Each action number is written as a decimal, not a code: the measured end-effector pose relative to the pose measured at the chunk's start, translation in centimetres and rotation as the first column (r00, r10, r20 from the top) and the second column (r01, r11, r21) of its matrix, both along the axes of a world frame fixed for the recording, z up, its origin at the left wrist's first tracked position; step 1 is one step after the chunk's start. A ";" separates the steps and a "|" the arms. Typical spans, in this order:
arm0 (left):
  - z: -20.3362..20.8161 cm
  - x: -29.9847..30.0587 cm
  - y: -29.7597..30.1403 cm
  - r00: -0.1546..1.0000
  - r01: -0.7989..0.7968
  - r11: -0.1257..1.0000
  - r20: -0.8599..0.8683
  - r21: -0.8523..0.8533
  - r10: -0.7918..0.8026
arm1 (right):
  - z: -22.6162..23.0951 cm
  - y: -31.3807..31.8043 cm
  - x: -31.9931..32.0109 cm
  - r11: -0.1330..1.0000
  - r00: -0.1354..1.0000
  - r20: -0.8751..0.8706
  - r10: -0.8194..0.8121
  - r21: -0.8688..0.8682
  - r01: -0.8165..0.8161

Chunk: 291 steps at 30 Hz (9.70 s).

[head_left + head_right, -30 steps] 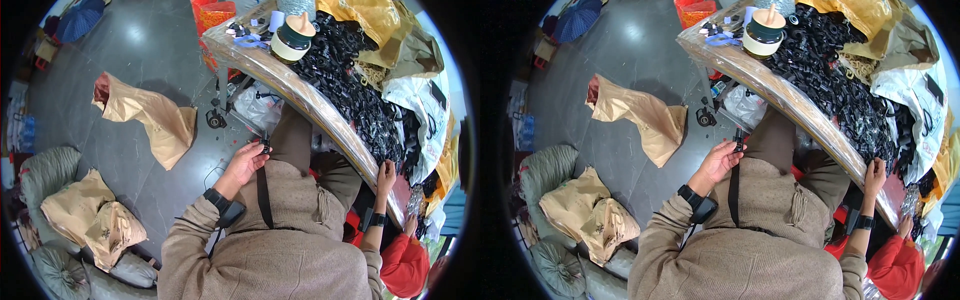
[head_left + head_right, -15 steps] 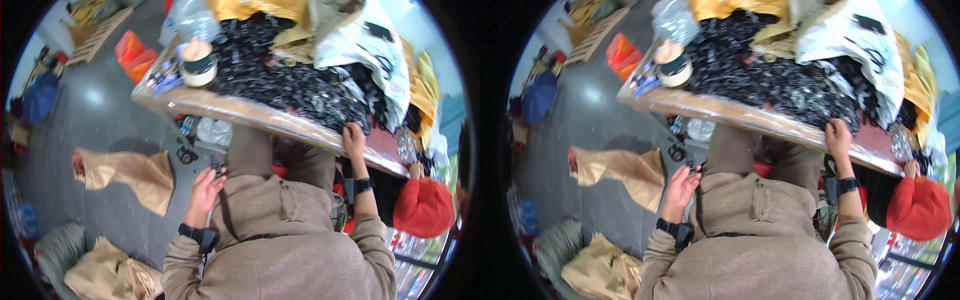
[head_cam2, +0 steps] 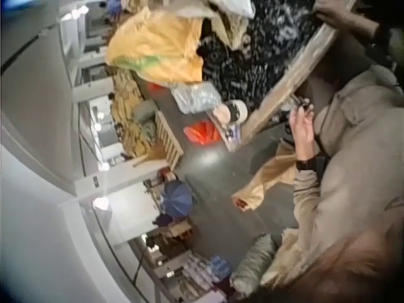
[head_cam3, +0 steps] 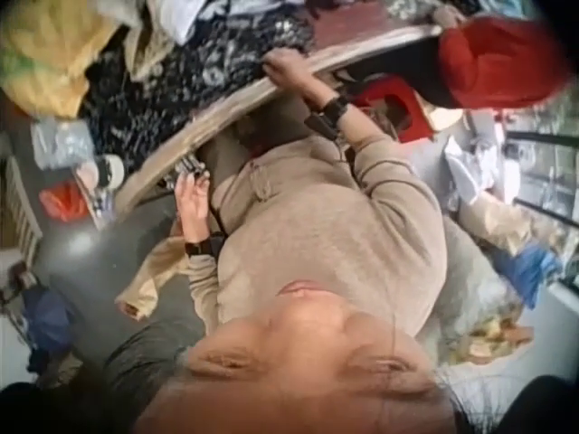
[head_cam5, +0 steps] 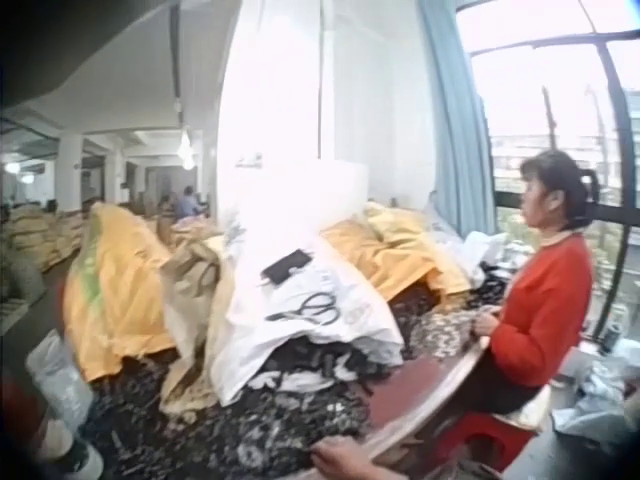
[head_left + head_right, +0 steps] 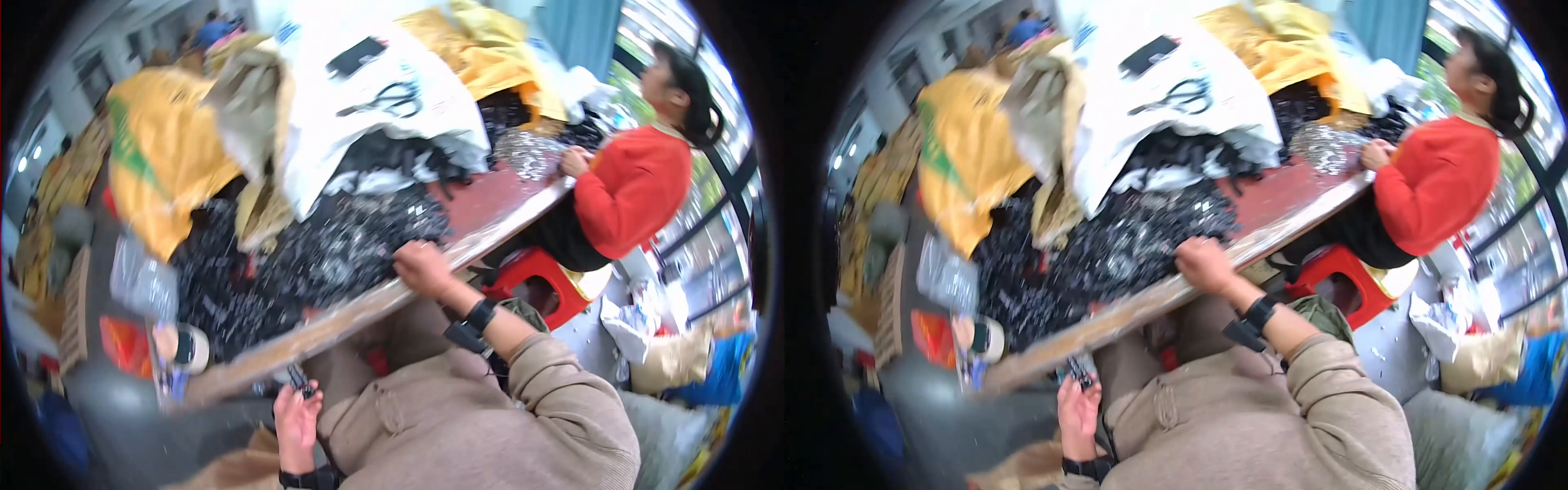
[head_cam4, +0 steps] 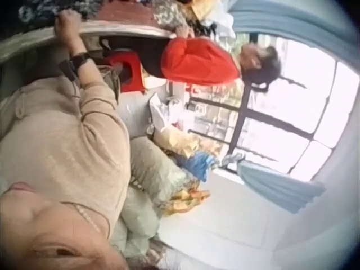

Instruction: The person picks up a black plastic component and a small metal clip, fits the clip into the component, and then inserts the assembly into a larger black housing before placing it into a bag.

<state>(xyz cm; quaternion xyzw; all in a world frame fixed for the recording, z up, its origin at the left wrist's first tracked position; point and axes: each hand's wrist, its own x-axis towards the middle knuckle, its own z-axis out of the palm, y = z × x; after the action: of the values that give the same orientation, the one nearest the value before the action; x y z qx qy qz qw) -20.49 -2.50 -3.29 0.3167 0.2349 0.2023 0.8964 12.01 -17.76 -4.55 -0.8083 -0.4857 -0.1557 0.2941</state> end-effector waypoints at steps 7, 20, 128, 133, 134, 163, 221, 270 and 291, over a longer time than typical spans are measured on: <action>0.5 5.3 0.8 0.984 0.175 0.984 -0.040 -0.014 -0.175 | 0.0 -0.1 0.3 0.999 1.000 0.000 -0.001 0.034 0.001; 3.8 14.9 2.2 0.917 0.394 0.918 -0.047 -0.051 -0.396 | 1.0 -0.7 0.3 0.997 0.995 -0.086 0.044 -0.059 -0.049; 2.4 17.5 4.0 0.963 0.264 0.953 -0.010 -0.146 -0.269 | 5.3 6.5 0.1 0.879 0.473 -0.775 0.419 0.216 -0.425; 3.1 16.8 4.6 0.894 0.416 0.885 -0.080 -0.209 -0.440 | 7.8 6.3 1.1 0.809 0.519 -0.627 0.581 0.377 -0.450; 3.1 16.7 4.6 0.863 0.467 0.853 -0.089 -0.231 -0.497 | 8.1 6.3 1.0 0.809 0.517 -0.629 0.581 0.374 -0.453; 3.3 16.0 5.0 0.777 0.586 0.759 -0.067 -0.282 -0.625 | 8.0 7.4 -0.6 0.751 0.552 -0.555 0.622 0.225 -0.621; 3.1 22.7 3.3 0.879 0.460 0.887 -0.158 0.032 -0.450 | 4.1 4.0 15.8 0.904 0.939 -0.105 -0.328 0.252 0.344; 5.5 20.6 3.9 0.808 0.569 0.818 -0.244 0.084 -0.536 | 8.2 3.5 1.5 0.973 -0.441 -0.891 0.109 0.186 -0.135; 4.3 21.5 3.9 0.741 0.621 0.784 -0.318 -0.015 -0.592 | 5.5 3.8 -0.7 0.963 -0.059 -0.962 0.268 0.270 -0.025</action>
<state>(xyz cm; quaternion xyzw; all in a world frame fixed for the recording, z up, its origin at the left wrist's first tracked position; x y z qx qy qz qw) 1.02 1.39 1.01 0.4441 0.2449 -0.1413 0.8502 11.33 -13.94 0.92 -0.5853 -0.1926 0.4663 0.6348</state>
